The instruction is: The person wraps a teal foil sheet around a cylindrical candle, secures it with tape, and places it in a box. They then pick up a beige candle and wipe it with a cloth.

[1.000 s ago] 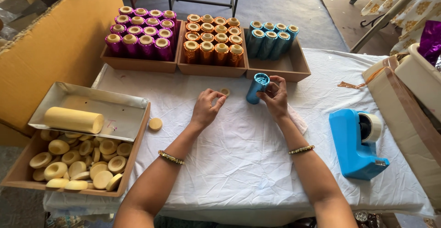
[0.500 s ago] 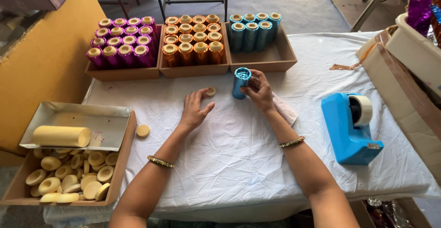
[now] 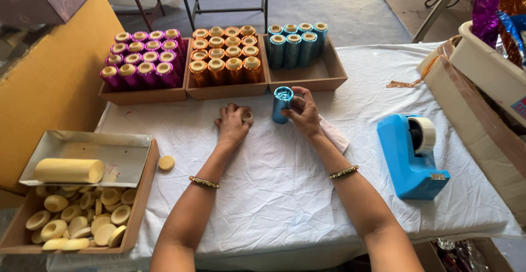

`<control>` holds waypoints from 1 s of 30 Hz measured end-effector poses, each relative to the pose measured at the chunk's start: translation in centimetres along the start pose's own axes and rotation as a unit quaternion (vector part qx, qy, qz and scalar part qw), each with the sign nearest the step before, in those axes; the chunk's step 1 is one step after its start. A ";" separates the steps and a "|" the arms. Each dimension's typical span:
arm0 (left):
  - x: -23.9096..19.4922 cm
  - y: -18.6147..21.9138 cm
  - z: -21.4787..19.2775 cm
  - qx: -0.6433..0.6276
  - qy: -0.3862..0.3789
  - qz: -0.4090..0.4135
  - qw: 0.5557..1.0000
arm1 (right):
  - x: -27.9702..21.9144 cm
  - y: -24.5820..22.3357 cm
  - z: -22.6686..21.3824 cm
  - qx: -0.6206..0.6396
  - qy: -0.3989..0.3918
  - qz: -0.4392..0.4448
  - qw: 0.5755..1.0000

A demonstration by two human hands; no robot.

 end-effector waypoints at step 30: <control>-0.1 0.6 -0.9 -0.023 0.001 0.006 1.000 | 3.2 1.9 -2.8 -0.145 0.129 -0.038 0.980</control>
Point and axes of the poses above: each hand's wrist, its own x-axis towards the middle knuckle, its own z-axis out of the palm, y = z × x, the point moved 5 cm from there along x, towards the middle knuckle, and after that the axes turned 4 degrees about y, right-handed, at the moved point
